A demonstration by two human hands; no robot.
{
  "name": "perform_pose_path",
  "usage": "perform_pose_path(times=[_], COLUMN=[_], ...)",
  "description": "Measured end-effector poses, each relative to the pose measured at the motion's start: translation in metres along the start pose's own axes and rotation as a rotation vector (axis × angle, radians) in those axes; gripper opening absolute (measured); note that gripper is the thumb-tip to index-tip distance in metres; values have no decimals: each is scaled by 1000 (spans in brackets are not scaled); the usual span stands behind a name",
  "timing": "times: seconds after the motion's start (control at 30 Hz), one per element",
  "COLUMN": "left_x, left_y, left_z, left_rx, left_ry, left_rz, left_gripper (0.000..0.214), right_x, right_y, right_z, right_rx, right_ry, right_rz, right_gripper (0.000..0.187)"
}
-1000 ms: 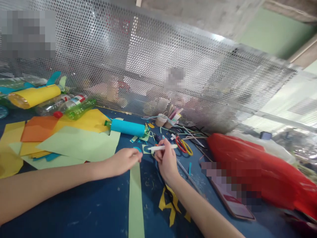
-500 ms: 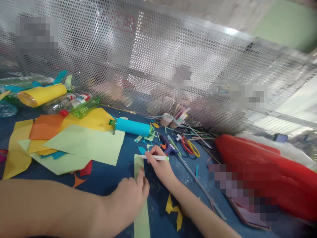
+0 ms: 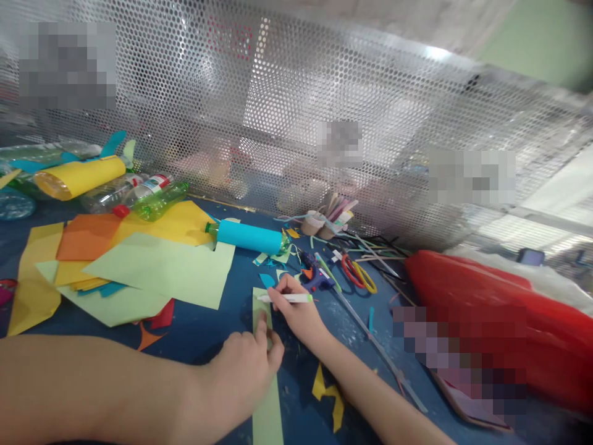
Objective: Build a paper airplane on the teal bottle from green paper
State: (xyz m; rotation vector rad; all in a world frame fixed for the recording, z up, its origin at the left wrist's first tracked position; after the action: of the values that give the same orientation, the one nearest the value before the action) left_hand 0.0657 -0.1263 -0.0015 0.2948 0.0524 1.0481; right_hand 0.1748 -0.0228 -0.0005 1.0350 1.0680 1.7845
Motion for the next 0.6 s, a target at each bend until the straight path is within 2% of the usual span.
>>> perform_pose_path(times=[0.6], left_x=[0], left_y=[1], left_z=[1], left_rx=[-15], left_ry=[-28], left_rz=[4], left_gripper=[45], right_x=[-2], right_y=[4], right_z=[-2], right_rx=[-11], right_ry=[29], right_rz=[-19], right_gripper=[26])
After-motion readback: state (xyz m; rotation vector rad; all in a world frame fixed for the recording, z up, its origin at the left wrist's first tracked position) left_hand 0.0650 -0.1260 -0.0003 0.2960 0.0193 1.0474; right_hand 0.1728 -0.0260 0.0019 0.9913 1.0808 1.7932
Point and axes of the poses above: each hand's wrist, its own x-axis towards the middle knuckle, its own z-axis out of the back of the hand, y = z × x, the point moved 2 cm from there along x, towards the middle knuckle, and after that the axes turned 4 degrees about z, right-handed, at the moved point
